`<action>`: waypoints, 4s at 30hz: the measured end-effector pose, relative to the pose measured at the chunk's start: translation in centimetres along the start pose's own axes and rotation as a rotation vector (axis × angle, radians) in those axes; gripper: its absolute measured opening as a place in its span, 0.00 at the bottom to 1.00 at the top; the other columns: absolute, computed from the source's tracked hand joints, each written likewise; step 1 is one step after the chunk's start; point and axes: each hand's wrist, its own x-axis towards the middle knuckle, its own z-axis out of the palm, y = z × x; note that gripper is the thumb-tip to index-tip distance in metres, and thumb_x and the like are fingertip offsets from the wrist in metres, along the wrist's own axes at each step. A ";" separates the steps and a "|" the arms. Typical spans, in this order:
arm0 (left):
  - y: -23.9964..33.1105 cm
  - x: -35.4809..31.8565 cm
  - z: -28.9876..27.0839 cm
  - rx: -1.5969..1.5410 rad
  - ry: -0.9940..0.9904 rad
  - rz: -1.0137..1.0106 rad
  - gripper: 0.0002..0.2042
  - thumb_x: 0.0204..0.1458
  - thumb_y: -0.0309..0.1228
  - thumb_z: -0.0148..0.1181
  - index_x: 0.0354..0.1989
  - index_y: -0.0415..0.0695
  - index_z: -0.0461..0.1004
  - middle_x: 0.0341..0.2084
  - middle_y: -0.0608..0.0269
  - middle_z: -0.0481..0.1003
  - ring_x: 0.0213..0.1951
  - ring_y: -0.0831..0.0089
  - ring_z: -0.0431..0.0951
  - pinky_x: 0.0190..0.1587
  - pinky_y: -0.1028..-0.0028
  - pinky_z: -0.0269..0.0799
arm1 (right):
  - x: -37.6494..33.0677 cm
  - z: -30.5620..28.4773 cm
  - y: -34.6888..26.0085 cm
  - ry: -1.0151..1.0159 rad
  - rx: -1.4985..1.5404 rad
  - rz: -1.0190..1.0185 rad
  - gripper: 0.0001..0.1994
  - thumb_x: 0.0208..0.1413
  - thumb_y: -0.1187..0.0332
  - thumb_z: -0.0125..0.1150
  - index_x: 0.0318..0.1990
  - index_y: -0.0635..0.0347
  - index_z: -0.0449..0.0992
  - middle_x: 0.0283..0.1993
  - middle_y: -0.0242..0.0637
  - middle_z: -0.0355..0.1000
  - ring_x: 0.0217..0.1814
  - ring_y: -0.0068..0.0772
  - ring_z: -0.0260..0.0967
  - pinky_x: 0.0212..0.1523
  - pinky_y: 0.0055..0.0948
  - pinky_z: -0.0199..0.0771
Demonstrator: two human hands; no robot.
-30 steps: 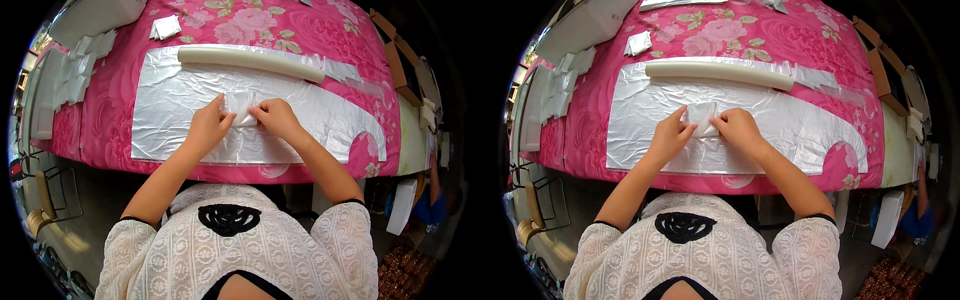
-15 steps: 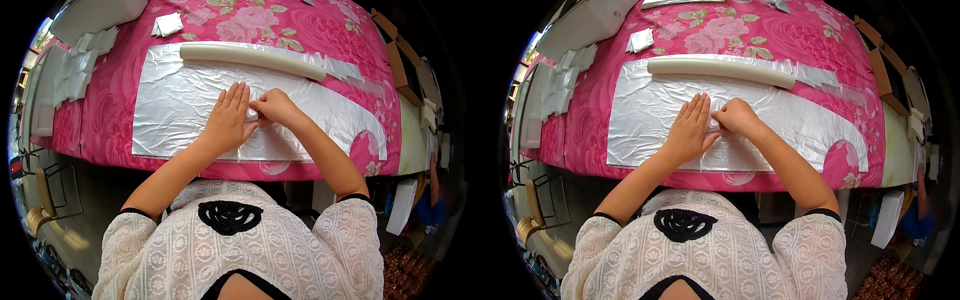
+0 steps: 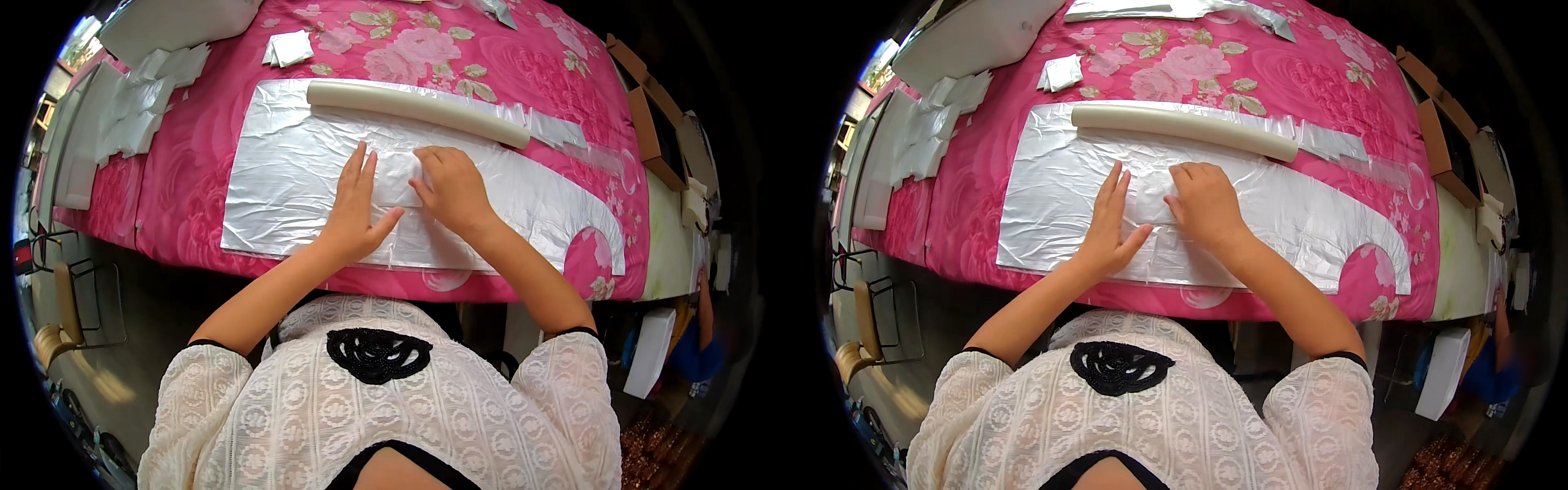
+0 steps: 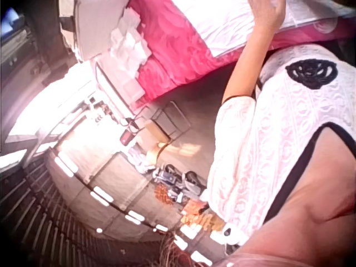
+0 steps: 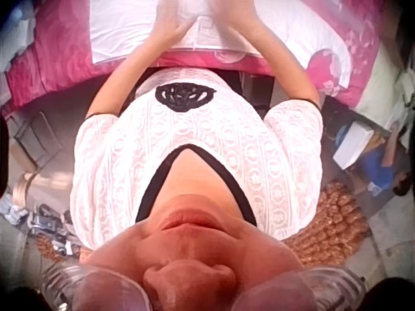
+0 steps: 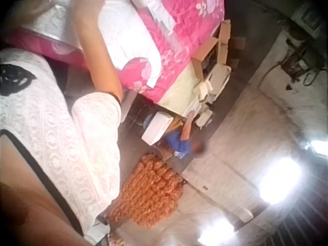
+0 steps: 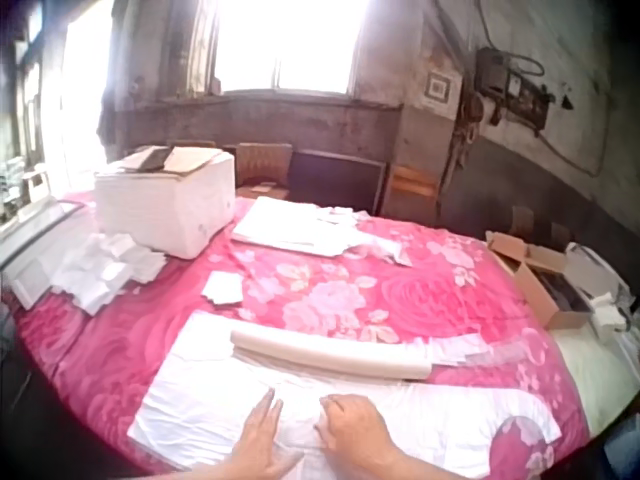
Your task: The person wraps small white rectangular items in clear plastic film on a pink floral table. They unroll the film, place an item, fold the film around it, and set the wrapped item aside. The process is repeated for several items.
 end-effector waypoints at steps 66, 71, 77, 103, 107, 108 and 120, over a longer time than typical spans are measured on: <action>8.2 4.9 6.2 0.252 -0.486 0.269 0.32 0.47 0.48 0.56 0.57 0.39 0.60 0.62 0.46 0.50 0.65 0.44 0.43 0.60 0.45 0.47 | -12.9 -1.8 6.8 0.077 0.192 0.222 0.23 0.55 0.64 0.50 0.56 0.66 0.64 0.60 0.50 0.58 0.63 0.49 0.53 0.61 0.39 0.53; 9.3 4.7 7.7 0.242 -0.569 0.297 0.32 0.47 0.50 0.54 0.56 0.40 0.63 0.62 0.47 0.51 0.65 0.43 0.40 0.58 0.38 0.43 | -18.7 -4.9 19.4 0.197 -0.087 0.425 0.21 0.55 0.66 0.47 0.55 0.67 0.65 0.61 0.52 0.57 0.64 0.50 0.53 0.64 0.38 0.51; 10.9 4.4 8.6 0.206 -0.638 0.385 0.31 0.46 0.49 0.55 0.54 0.40 0.65 0.61 0.48 0.53 0.66 0.45 0.41 0.59 0.38 0.42 | -25.8 -8.3 26.6 0.467 -0.231 0.741 0.15 0.53 0.67 0.51 0.46 0.66 0.74 0.50 0.46 0.70 0.56 0.44 0.64 0.58 0.34 0.61; -6.8 5.6 -10.8 -0.617 -0.641 -1.014 0.05 0.52 0.28 0.55 0.35 0.41 0.71 0.30 0.62 0.76 0.33 0.73 0.78 0.37 0.72 0.75 | -16.7 -8.2 -1.7 -0.160 0.244 0.628 0.21 0.43 0.51 0.64 0.33 0.63 0.72 0.32 0.43 0.73 0.32 0.40 0.72 0.31 0.35 0.69; -7.1 7.4 -11.7 -0.141 -0.614 -0.760 0.10 0.48 0.26 0.58 0.39 0.38 0.71 0.34 0.57 0.76 0.37 0.69 0.77 0.40 0.71 0.73 | -18.0 -6.3 -1.8 -0.413 0.487 0.783 0.25 0.43 0.45 0.62 0.27 0.64 0.73 0.21 0.44 0.71 0.23 0.43 0.70 0.27 0.37 0.69; -6.8 7.7 -11.7 0.063 -0.526 -0.587 0.11 0.47 0.25 0.58 0.40 0.37 0.70 0.36 0.56 0.76 0.38 0.67 0.77 0.41 0.70 0.72 | -18.0 -6.0 -2.0 -0.401 0.491 0.769 0.24 0.45 0.48 0.61 0.24 0.66 0.73 0.21 0.45 0.71 0.24 0.44 0.70 0.27 0.37 0.69; 5.8 4.3 8.1 0.150 -0.332 0.195 0.28 0.49 0.30 0.49 0.58 0.28 0.54 0.60 0.40 0.54 0.63 0.50 0.52 0.64 0.59 0.46 | -17.8 -5.7 -1.5 -0.446 0.570 0.802 0.24 0.46 0.48 0.60 0.25 0.68 0.75 0.21 0.46 0.72 0.23 0.44 0.71 0.27 0.35 0.69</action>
